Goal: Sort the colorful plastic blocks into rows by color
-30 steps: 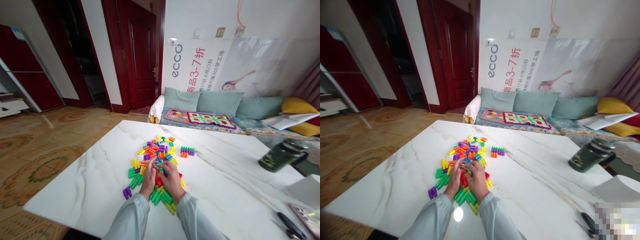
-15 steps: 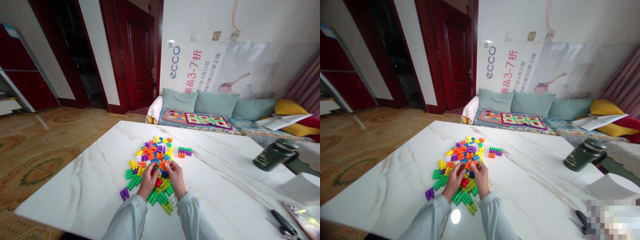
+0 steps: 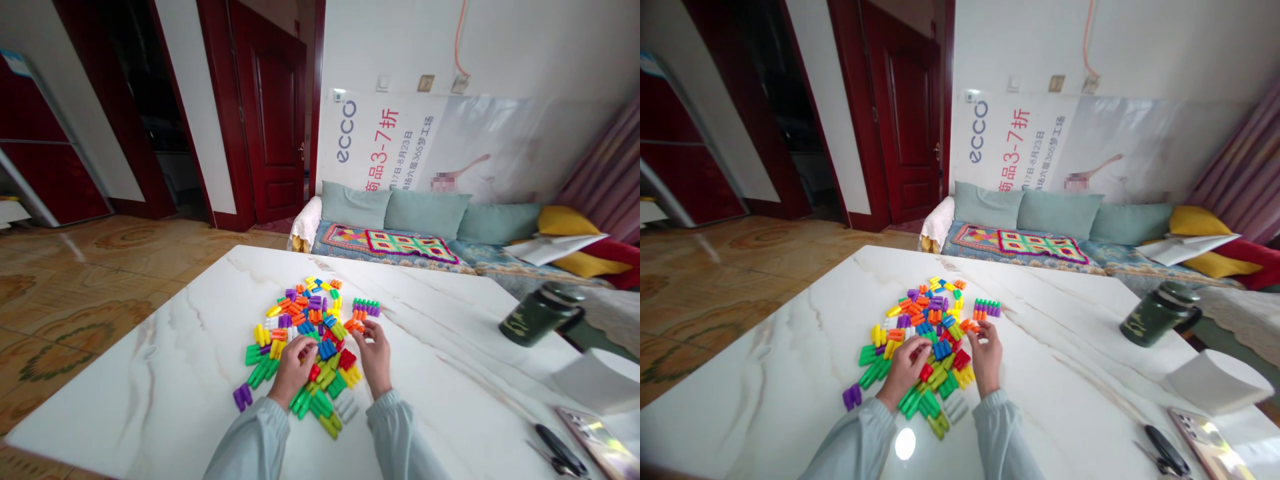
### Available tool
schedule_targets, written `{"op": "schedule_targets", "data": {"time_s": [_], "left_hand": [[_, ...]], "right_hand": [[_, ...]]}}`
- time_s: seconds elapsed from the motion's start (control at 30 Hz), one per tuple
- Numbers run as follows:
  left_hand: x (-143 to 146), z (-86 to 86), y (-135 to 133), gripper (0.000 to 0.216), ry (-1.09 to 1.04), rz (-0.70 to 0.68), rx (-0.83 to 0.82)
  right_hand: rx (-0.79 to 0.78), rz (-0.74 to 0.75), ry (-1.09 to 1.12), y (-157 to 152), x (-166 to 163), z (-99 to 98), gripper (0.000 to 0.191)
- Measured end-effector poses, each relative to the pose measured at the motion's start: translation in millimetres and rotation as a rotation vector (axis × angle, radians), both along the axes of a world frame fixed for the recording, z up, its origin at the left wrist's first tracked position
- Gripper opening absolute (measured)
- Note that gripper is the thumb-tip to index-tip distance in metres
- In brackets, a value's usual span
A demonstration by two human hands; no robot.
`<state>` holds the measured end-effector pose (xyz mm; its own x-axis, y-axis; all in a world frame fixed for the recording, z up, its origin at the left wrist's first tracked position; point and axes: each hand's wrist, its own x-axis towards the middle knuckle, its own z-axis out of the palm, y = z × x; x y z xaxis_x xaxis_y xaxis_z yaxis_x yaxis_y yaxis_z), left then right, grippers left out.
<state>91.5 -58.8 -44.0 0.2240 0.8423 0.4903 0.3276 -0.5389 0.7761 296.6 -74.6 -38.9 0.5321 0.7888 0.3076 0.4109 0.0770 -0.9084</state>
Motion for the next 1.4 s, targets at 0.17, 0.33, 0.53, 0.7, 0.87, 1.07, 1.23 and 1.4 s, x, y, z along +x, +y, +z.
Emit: {"op": "schedule_targets", "data": {"time_s": [0.17, 0.33, 0.53, 0.7, 0.87, 1.07, 1.23, 1.4], "left_hand": [[1, -2.6, 1, 0.020, -0.004, -0.008, -0.040], [1, -5.7, 2, 0.022, -0.024, -0.011, -0.062], [1, -4.8, 2, 0.023, -0.025, -0.015, -0.077], [0, -4.3, 2, 0.023, -0.015, -0.014, -0.082], [1, -2.6, 2, 0.022, -0.004, -0.014, -0.088], [1, 2.2, -1, 0.022, -0.005, -0.001, -0.091], [2, 2.7, -2, 0.022, -0.036, 0.001, -0.101], [3, 2.2, -1, 0.017, -0.035, 0.012, -0.081]], "right_hand": [[-0.125, -0.102, -0.239, 7, 58, -13.8, 0.035], [-0.123, -0.139, -0.322, 29, 75, -15.9, 0.035], [-0.168, -0.228, -0.310, 52, 85, -27.9, 0.033], [-0.180, -0.257, -0.311, 57, 86, -31.8, 0.027], [-0.193, -0.254, -0.324, 57, 82, -31.0, 0.027], [-0.194, -0.245, -0.328, 47, 80, -22.0, 0.034], [-0.238, -0.142, -0.391, 15, 70, -14.5, 0.033], [-0.450, 0.108, -0.755, -2, 39, -8.5, 0.033]]}}
